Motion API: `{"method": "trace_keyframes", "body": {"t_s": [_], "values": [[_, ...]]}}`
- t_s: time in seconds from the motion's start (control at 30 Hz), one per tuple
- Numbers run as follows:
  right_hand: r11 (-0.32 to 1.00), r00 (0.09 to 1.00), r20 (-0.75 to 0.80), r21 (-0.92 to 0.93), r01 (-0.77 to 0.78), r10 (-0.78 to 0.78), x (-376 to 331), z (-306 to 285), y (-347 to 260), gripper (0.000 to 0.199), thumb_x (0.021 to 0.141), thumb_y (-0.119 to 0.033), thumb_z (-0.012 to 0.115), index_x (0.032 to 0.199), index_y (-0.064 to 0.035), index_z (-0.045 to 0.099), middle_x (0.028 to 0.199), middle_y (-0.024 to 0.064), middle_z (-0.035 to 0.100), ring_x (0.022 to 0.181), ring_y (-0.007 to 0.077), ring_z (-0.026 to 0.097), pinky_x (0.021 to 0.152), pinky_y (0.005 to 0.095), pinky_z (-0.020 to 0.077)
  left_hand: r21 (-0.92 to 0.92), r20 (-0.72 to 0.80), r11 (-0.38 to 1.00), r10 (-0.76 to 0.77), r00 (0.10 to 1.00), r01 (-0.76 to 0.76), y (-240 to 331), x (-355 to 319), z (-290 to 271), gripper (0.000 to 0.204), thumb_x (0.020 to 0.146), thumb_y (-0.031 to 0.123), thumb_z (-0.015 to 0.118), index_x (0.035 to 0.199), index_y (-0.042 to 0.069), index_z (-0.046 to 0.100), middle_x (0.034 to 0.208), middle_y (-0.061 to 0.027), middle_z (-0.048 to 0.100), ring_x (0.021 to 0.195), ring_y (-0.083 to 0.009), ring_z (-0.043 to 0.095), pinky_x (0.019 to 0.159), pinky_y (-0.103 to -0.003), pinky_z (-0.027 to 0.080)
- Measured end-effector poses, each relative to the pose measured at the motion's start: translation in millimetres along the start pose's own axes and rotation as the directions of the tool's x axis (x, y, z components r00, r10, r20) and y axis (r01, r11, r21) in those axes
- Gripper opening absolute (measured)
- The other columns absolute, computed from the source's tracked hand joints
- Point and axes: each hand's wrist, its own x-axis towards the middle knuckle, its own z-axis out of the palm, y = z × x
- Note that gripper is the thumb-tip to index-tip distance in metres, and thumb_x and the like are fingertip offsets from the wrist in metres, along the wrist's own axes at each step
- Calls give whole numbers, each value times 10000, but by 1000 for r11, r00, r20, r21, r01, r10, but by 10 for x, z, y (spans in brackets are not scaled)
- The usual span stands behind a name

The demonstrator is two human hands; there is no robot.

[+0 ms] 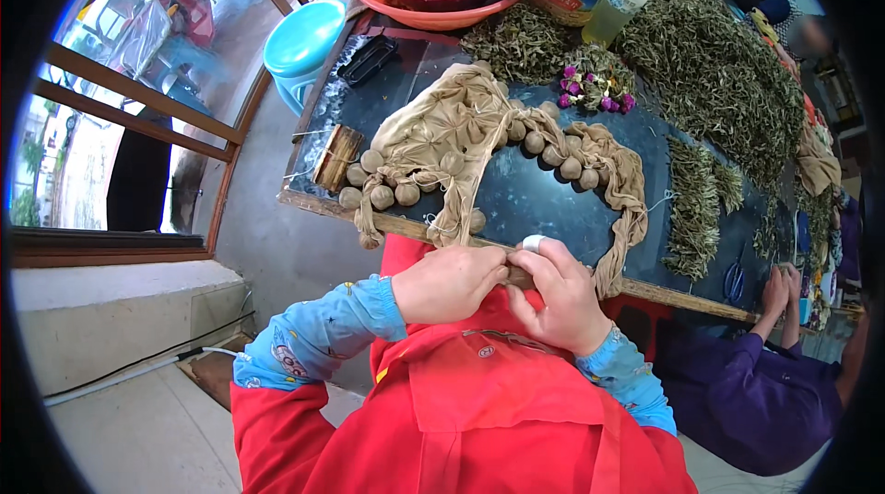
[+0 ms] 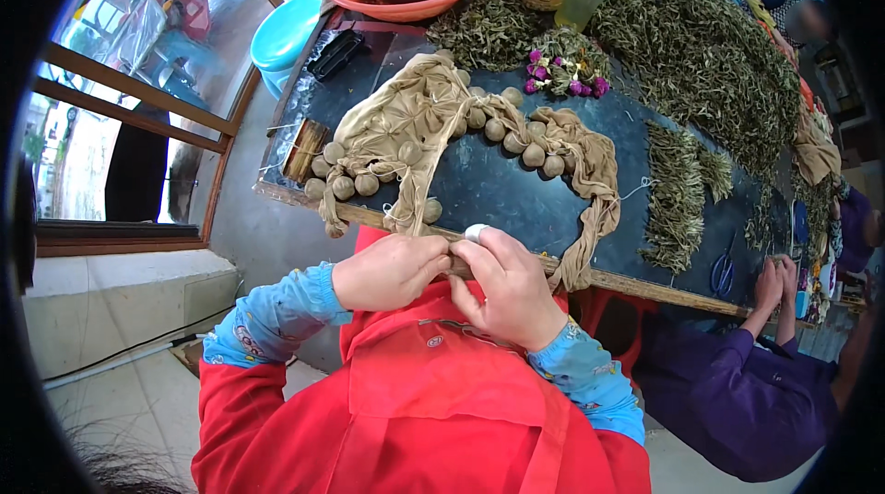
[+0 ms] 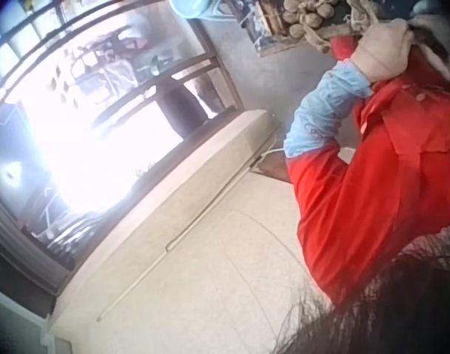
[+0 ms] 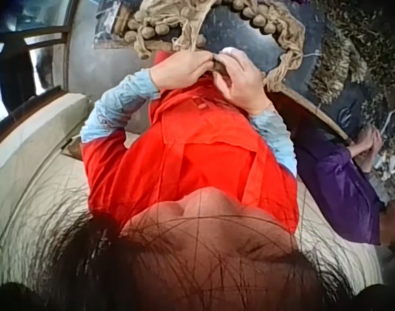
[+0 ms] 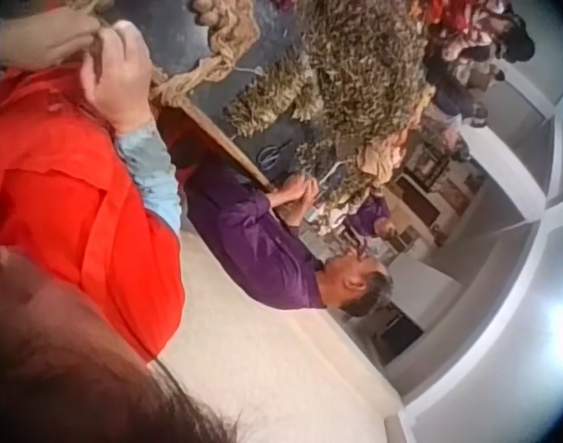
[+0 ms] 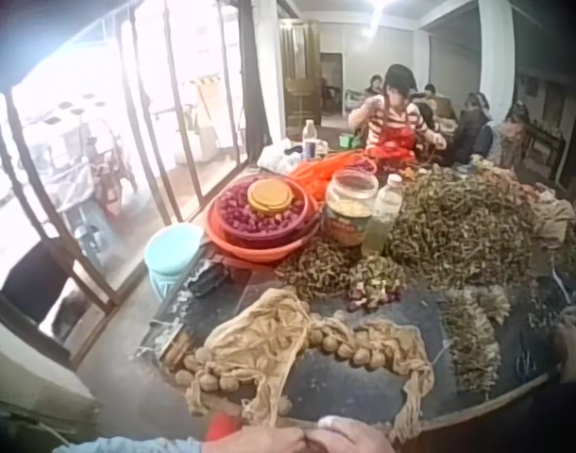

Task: The person assembles small bundles of dried herbs and flowers by wrapping them in cloth and tying them with string. They repeatedly pick up materials from a table, wrap the contents, and secure the bundles, placing the finished items in a growing pile.

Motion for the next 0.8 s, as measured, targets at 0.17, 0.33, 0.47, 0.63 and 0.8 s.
{"method": "trace_keyframes", "body": {"t_s": [0.17,0.33,0.47,0.63,0.8], "values": [[975,972,169,118,-186,164,-83,32,163,210,757,5,669,963,-10,632,860,149,646,745,333,653,642,367,536,217,4,964,155,988,-152,58,-28,67,136,959,143,542,947,8,545,770,-187,597,742,-405,618,651,-489,482],[972,998,45,225,-63,54,4,-24,55,297,785,-41,691,1062,7,597,1021,171,636,832,339,645,686,374,541,134,-116,990,49,992,-33,79,-18,29,136,955,131,538,934,-3,543,754,-186,594,701,-396,616,627,-468,483],[999,1000,19,41,-14,13,-81,28,56,389,746,-43,723,1104,-1,577,1076,181,611,872,343,643,710,391,552,142,-111,989,68,992,-52,106,9,64,137,932,133,542,908,-3,546,717,-174,611,660,-366,643,585,-473,509],[991,991,48,49,-124,122,-119,141,88,273,801,-70,669,1058,-21,588,891,135,645,766,312,656,652,379,543,191,-47,978,97,994,-86,92,-15,41,131,953,120,524,923,-4,554,794,-188,600,725,-384,626,625,-454,501],[604,861,287,619,-501,421,-42,10,75,231,934,-217,666,1048,-33,588,813,80,670,693,151,640,615,275,482,22,-42,998,66,997,-65,160,-35,-56,174,993,155,499,954,1,571,833,-184,601,764,-373,622,647,-432,495]]}}
